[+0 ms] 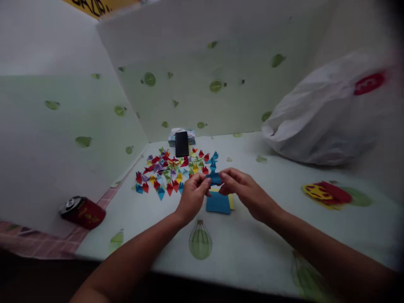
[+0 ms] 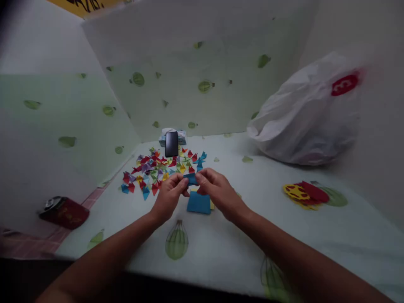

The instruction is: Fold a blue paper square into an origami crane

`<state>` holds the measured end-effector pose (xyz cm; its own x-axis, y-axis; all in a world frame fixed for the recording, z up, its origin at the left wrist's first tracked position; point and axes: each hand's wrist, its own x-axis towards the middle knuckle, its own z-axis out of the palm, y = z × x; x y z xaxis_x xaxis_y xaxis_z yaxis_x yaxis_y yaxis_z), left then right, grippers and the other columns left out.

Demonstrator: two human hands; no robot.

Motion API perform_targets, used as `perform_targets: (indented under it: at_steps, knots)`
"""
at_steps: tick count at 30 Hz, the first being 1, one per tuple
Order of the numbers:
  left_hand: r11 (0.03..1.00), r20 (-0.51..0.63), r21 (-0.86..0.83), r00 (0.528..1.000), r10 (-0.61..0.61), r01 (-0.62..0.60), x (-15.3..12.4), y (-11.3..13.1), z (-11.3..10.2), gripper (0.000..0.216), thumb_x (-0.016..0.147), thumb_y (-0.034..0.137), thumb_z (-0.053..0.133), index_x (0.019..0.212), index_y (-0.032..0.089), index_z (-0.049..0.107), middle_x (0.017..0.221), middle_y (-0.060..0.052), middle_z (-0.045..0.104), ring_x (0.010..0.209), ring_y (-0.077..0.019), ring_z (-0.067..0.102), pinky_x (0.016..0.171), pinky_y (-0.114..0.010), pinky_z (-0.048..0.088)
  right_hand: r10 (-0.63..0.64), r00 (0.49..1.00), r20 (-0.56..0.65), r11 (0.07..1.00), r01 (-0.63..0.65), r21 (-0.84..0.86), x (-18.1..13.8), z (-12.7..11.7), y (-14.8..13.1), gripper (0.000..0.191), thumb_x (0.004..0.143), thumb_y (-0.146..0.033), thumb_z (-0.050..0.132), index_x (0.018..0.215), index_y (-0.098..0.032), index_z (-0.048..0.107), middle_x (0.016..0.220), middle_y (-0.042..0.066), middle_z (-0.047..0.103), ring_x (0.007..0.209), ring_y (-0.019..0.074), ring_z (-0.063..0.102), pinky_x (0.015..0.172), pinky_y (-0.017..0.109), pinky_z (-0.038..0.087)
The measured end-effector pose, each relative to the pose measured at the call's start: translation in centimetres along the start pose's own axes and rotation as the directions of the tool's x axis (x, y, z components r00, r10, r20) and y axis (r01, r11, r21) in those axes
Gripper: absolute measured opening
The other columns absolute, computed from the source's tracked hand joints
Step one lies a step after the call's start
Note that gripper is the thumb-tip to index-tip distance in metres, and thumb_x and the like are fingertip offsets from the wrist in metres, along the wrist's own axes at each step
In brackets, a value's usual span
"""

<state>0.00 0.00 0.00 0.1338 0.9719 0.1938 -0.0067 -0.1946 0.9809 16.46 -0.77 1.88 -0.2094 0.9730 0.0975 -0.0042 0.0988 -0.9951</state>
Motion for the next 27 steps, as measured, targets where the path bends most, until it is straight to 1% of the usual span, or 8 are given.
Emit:
perform_targets:
  at_steps: [2,4,8,11,13,16,22,27]
  knots:
    - [0.999,0.022,0.027,0.999,-0.036,0.035,-0.3,-0.9,0.3,0.027,0.085,0.039,0.066,0.074,0.016,0.056,0.063,0.003,0.055,0.057,-0.0097,0.052,0.058,-0.022,0.044,0.048,0.997,0.053,0.997,-0.050,0.050,-0.3,0.2,1.5,0.037,0.083,-0.053,0.066,0.085,-0.016,0.061,0.079,0.003,0.064,0.069,0.0141,0.059,0.068,0.030,0.048]
    - [0.997,0.057,0.038,0.996,-0.067,0.065,-0.5,-1.7,0.6,0.026,0.085,0.038,0.065,0.075,0.016,0.057,0.065,0.003,0.056,0.059,-0.0104,0.053,0.058,-0.023,0.042,0.057,0.998,0.028,0.995,-0.059,0.080,-0.4,0.1,2.5,0.035,0.077,-0.050,0.071,0.077,-0.017,0.058,0.071,0.001,0.062,0.065,0.0136,0.057,0.066,0.029,0.047]
    - [0.991,0.080,0.074,0.990,-0.117,0.111,-0.8,-2.8,0.5,0.028,0.083,0.041,0.065,0.073,0.016,0.056,0.063,0.003,0.055,0.059,-0.0105,0.049,0.057,-0.023,0.038,0.111,0.993,0.046,0.993,-0.113,0.038,-0.3,-0.4,4.1,0.034,0.077,-0.044,0.071,0.067,-0.019,0.050,0.062,-0.002,0.059,0.059,0.0124,0.054,0.060,0.027,0.042]
    - [0.987,0.113,0.071,0.982,-0.150,0.143,-0.8,-3.0,0.3,0.029,0.084,0.043,0.064,0.074,0.017,0.055,0.063,0.003,0.054,0.057,-0.0108,0.048,0.057,-0.023,0.038,0.118,0.991,0.060,0.993,-0.119,0.003,-0.1,-0.9,5.0,0.033,0.078,-0.043,0.067,0.065,-0.020,0.047,0.060,-0.002,0.057,0.056,0.0122,0.052,0.057,0.028,0.041]
    - [0.986,0.129,0.074,0.979,-0.155,0.146,-0.8,-2.9,0.1,0.029,0.085,0.044,0.063,0.076,0.016,0.056,0.062,0.003,0.055,0.058,-0.0111,0.049,0.058,-0.024,0.039,0.110,0.992,0.069,0.994,-0.108,-0.032,-0.1,-1.1,5.2,0.032,0.080,-0.043,0.065,0.066,-0.021,0.047,0.059,-0.003,0.056,0.055,0.0121,0.051,0.056,0.027,0.040]
    - [0.986,0.109,0.088,0.982,-0.153,0.144,-0.7,-2.5,0.0,0.028,0.084,0.042,0.064,0.077,0.016,0.058,0.062,0.003,0.056,0.059,-0.0116,0.050,0.059,-0.024,0.040,0.128,0.989,0.077,0.991,-0.125,-0.042,0.0,-1.0,4.8,0.032,0.078,-0.042,0.065,0.065,-0.021,0.044,0.056,-0.004,0.053,0.053,0.0117,0.049,0.053,0.026,0.038]
    - [0.991,0.059,0.101,0.994,-0.096,0.090,-0.8,-2.2,-0.2,0.025,0.087,0.036,0.063,0.072,0.016,0.059,0.061,0.002,0.057,0.060,-0.0120,0.052,0.063,-0.024,0.042,0.138,0.985,0.104,0.990,-0.138,-0.001,-0.5,-0.7,3.8,0.033,0.079,-0.043,0.066,0.064,-0.020,0.048,0.057,-0.003,0.054,0.054,0.0110,0.048,0.054,0.026,0.037]
    - [0.992,0.089,0.100,0.993,-0.083,0.075,-0.8,-2.5,-0.3,0.031,0.093,0.040,0.056,0.073,0.016,0.059,0.063,0.001,0.058,0.062,-0.0130,0.054,0.065,-0.025,0.044,0.159,0.981,0.113,0.983,-0.168,0.076,-0.5,-1.0,3.9,0.038,0.078,-0.046,0.071,0.062,-0.020,0.049,0.054,-0.003,0.053,0.052,0.0110,0.047,0.054,0.026,0.036]
